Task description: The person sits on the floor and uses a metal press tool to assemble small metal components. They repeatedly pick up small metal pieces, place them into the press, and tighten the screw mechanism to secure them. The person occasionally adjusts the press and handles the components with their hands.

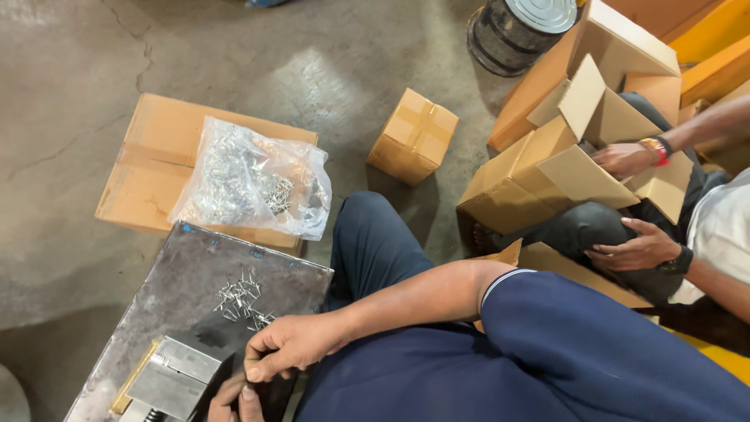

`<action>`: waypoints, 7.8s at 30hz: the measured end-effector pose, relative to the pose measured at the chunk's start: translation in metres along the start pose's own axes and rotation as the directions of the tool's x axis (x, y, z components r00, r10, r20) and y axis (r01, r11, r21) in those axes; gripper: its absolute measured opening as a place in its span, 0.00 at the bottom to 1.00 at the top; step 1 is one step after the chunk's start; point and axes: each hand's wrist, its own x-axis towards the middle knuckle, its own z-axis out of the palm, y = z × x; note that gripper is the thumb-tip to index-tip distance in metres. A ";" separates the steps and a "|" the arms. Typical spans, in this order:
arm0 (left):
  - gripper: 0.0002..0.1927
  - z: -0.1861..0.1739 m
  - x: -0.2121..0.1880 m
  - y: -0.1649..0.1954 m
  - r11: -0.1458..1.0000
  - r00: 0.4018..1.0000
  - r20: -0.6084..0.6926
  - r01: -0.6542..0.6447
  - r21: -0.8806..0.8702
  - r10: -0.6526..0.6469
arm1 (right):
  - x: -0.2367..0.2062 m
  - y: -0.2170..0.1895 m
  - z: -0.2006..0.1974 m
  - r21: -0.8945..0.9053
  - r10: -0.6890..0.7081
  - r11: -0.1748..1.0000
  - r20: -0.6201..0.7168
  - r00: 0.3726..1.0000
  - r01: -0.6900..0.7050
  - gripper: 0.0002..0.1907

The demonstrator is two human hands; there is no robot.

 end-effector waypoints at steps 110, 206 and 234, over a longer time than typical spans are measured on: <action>0.09 -0.039 -0.029 0.049 0.992 0.959 -0.260 0.103 -0.067 -0.117 | 0.021 -0.094 0.015 -0.932 -0.612 0.230 0.086 0.786 0.281 0.05; 0.10 -0.039 -0.031 0.051 0.996 0.993 -0.109 0.051 0.071 -0.043 | -0.021 -0.053 0.001 -0.972 -0.495 0.190 0.026 0.868 0.138 0.08; 0.09 -0.041 -0.036 0.047 0.985 0.994 -0.088 0.074 0.154 -0.061 | -0.005 -0.042 0.024 0.141 0.156 0.980 -0.128 0.980 -0.137 0.05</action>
